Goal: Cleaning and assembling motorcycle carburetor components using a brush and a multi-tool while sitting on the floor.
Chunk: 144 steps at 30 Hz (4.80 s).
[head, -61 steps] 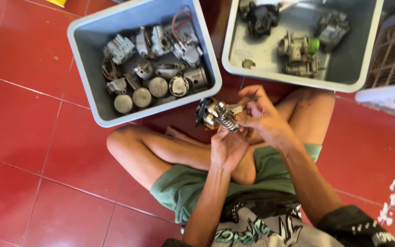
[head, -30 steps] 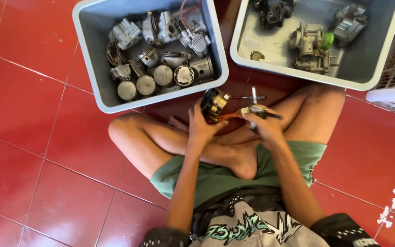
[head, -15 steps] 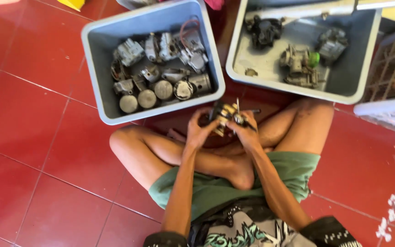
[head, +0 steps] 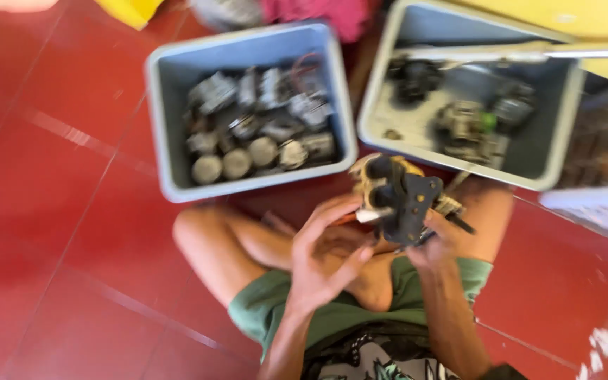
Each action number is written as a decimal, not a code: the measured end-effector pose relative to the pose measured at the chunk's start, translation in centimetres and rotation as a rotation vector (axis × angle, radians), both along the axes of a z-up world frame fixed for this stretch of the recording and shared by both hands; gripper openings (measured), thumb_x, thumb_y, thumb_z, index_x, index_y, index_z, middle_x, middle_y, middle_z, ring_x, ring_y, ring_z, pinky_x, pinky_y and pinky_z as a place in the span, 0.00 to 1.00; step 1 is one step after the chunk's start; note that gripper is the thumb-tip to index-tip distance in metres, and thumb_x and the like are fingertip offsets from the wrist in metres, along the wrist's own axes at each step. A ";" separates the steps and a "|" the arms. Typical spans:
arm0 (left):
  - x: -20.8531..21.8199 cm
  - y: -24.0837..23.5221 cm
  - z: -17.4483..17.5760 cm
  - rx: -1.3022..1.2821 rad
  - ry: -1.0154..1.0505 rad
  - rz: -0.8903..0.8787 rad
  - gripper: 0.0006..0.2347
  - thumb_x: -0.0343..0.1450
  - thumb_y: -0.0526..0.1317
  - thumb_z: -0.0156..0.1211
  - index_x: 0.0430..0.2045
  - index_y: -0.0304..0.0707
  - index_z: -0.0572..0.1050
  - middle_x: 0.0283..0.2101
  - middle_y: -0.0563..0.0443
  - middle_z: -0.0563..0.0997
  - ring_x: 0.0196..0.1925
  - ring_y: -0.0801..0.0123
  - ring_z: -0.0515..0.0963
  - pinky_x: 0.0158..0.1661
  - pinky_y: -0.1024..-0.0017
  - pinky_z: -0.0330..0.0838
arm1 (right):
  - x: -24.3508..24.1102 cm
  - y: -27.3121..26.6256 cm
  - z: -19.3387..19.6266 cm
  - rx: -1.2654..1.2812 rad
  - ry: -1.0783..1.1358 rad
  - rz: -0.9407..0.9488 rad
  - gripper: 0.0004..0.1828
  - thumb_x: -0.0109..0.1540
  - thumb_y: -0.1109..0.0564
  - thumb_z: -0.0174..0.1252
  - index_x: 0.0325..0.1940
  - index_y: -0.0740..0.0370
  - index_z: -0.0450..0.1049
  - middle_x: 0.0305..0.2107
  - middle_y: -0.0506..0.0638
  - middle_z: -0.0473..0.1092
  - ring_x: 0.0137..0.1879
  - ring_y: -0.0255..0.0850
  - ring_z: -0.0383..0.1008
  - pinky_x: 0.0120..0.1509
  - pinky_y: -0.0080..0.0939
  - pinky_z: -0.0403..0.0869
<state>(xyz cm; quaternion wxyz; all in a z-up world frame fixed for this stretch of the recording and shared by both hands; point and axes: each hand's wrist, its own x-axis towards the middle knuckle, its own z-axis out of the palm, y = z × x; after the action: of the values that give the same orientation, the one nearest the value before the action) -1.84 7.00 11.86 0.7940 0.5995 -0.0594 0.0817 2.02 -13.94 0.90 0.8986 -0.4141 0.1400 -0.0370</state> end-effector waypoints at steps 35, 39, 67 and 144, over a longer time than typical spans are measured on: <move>1.8 -1.3 -5.3 -1.544 0.321 -0.551 0.36 0.71 0.42 0.60 0.72 0.23 0.51 0.68 0.25 0.61 0.54 0.40 0.75 0.47 0.50 0.83 | -3.4 -0.4 15.4 -0.272 -0.079 0.641 0.21 0.64 0.55 0.58 0.57 0.62 0.61 0.17 0.53 0.59 0.14 0.33 0.52 0.12 0.28 0.57; 1.6 -1.8 -8.4 -1.635 0.286 -0.626 0.37 0.71 0.42 0.60 0.74 0.29 0.50 0.72 0.24 0.55 0.57 0.38 0.73 0.48 0.48 0.83 | -3.6 -1.3 15.3 -0.042 -0.024 0.679 0.19 0.66 0.56 0.57 0.58 0.57 0.60 0.26 0.66 0.66 0.12 0.39 0.58 0.09 0.30 0.53; 3.3 5.1 -4.1 -0.280 -0.132 -0.410 0.44 0.65 0.55 0.68 0.74 0.36 0.52 0.70 0.29 0.65 0.68 0.51 0.71 0.70 0.50 0.64 | -4.7 -1.2 14.0 0.524 0.425 0.961 0.27 0.69 0.47 0.49 0.69 0.60 0.59 0.26 0.61 0.61 0.12 0.35 0.54 0.07 0.34 0.56; 15.0 6.7 -13.9 0.025 0.213 0.333 0.19 0.58 0.37 0.83 0.38 0.36 0.77 0.35 0.48 0.83 0.39 0.76 0.80 0.46 0.72 0.76 | 12.7 1.3 6.0 -0.453 0.110 0.942 0.10 0.66 0.58 0.57 0.36 0.69 0.71 0.13 0.59 0.66 0.12 0.45 0.68 0.08 0.29 0.56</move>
<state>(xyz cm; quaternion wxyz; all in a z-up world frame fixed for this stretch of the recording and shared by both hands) 13.13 13.74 -2.06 0.7636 0.6163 0.1238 0.1473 14.74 -12.67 6.95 0.6972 -0.6173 -0.0260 0.3636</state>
